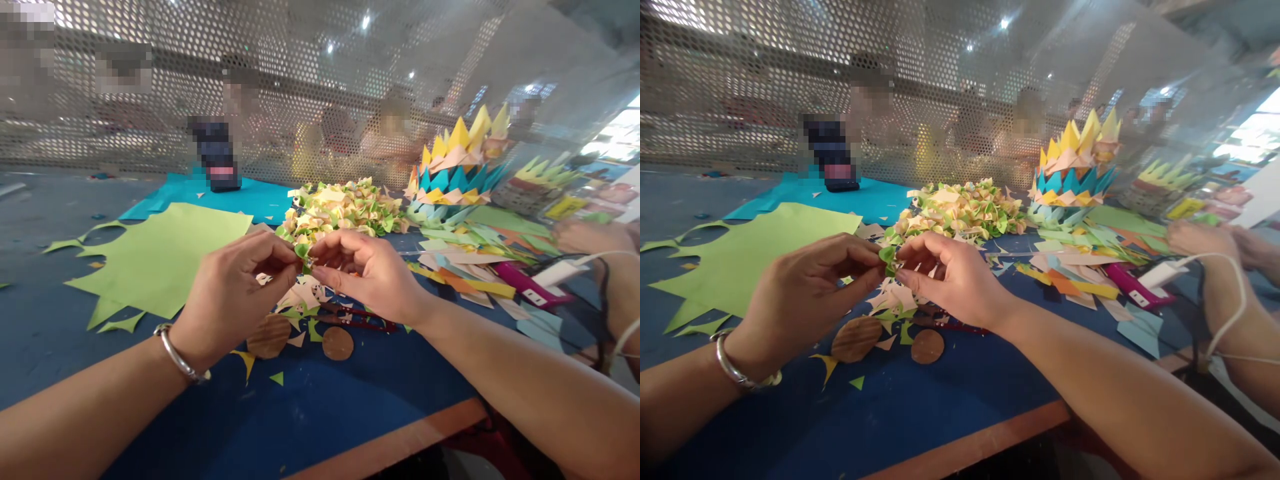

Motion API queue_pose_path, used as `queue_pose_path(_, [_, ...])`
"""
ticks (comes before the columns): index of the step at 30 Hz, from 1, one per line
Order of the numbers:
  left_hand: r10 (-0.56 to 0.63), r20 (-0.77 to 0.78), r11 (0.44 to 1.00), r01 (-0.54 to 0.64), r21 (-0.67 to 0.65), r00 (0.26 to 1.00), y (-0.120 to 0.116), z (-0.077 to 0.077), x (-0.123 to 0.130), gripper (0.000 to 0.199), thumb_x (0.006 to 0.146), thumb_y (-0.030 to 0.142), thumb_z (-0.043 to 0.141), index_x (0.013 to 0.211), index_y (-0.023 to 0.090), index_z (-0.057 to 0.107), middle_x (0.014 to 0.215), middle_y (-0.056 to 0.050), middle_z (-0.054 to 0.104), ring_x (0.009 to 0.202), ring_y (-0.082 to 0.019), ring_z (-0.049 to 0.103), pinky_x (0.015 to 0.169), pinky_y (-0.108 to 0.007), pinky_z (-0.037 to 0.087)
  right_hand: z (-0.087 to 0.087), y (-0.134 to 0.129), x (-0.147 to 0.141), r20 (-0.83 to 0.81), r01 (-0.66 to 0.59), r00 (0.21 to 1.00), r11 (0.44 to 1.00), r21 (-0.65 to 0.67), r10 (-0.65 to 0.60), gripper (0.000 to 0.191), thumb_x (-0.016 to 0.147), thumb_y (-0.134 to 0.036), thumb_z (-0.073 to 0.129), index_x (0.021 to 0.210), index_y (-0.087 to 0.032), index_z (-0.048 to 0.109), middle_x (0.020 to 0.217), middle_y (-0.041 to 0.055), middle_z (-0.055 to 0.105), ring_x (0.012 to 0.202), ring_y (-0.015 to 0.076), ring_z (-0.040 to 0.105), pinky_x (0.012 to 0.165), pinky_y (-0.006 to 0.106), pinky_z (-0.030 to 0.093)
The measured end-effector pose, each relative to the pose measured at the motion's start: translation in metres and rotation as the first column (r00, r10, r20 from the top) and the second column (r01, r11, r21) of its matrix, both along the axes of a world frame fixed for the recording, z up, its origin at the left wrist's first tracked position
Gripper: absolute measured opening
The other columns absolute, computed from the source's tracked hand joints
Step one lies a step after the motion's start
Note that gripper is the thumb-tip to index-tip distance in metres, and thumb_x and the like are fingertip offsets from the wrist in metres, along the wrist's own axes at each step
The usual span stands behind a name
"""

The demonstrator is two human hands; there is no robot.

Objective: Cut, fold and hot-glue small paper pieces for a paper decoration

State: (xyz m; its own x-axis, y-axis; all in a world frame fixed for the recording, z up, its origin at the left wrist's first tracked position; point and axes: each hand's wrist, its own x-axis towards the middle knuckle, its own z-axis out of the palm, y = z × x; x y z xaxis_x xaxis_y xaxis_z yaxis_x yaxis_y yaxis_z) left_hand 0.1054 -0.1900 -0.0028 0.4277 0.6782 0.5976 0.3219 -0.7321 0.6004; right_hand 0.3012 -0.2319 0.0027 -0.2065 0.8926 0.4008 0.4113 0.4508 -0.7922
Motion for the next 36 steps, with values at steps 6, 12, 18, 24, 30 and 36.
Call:
queue_pose_path(6, [-0.007,-0.023,1.000,0.007,0.016,1.000,0.0011,-0.0004,-0.0001,0.012,0.083,0.016,0.057,0.075,0.020,0.064,0.076,0.000,0.066,0.069,-0.013,0.061,0.065,-0.024,0.053,-0.0035,0.0018,0.0005,-0.064,-0.018,0.998,1.000,0.005,0.018,0.020,0.087,-0.032,0.072,0.096,-0.015,0.066,0.082,0.0017,0.070,0.067,0.0102,0.062,0.058,0.023,0.050])
queue_pose_path(12, [-0.017,-0.058,1.000,0.017,0.001,0.998,0.0014,-0.0021,0.0000,0.012,0.085,0.018,0.057,0.076,0.020,0.065,0.078,-0.001,0.067,0.069,-0.012,0.063,0.065,-0.023,0.052,-0.0029,0.0003,0.0010,0.007,0.034,0.999,0.998,0.051,-0.034,0.017,0.087,-0.031,0.072,0.093,-0.015,0.067,0.082,0.0023,0.069,0.068,0.0106,0.061,0.058,0.022,0.049])
queue_pose_path(18, [0.004,-0.084,1.000,-0.005,-0.002,0.996,-0.0003,-0.0020,0.0007,0.011,0.083,0.020,0.058,0.074,0.021,0.065,0.077,0.000,0.068,0.069,-0.013,0.065,0.067,-0.025,0.052,-0.0032,-0.0002,0.0015,0.077,0.042,0.996,0.994,0.101,-0.050,0.014,0.088,-0.027,0.069,0.094,-0.015,0.067,0.083,0.0032,0.069,0.069,0.0109,0.062,0.059,0.023,0.051])
queue_pose_path(24, [0.002,-0.098,1.000,-0.004,-0.020,0.995,-0.0005,-0.0026,0.0007,0.011,0.082,0.022,0.057,0.074,0.022,0.065,0.075,0.000,0.066,0.068,-0.014,0.064,0.066,-0.025,0.051,-0.0031,-0.0005,0.0015,0.107,0.043,0.993,0.993,0.108,-0.055,0.011,0.088,-0.026,0.068,0.093,-0.016,0.067,0.078,0.0008,0.068,0.064,0.0087,0.059,0.056,0.021,0.048])
queue_pose_path(30, [-0.019,-0.098,1.000,0.017,-0.018,0.995,0.0008,-0.0015,0.0005,0.011,0.082,0.019,0.057,0.074,0.020,0.065,0.075,0.000,0.064,0.067,-0.012,0.062,0.064,-0.024,0.049,-0.0018,-0.0005,0.0011,0.113,0.036,0.992,0.994,0.103,-0.048,0.010,0.087,-0.025,0.069,0.090,-0.016,0.067,0.075,-0.0005,0.067,0.061,0.0076,0.057,0.054,0.020,0.045])
queue_pose_path(36, [-0.021,-0.114,1.000,0.021,0.005,0.993,-0.0005,-0.0016,0.0011,0.012,0.081,0.018,0.057,0.073,0.021,0.064,0.074,0.000,0.064,0.065,-0.013,0.061,0.062,-0.024,0.048,-0.0017,0.0000,0.0008,0.130,0.047,0.990,0.995,0.091,-0.058,0.008,0.086,-0.024,0.068,0.088,-0.017,0.065,0.074,-0.0014,0.066,0.061,0.0078,0.056,0.053,0.021,0.044])
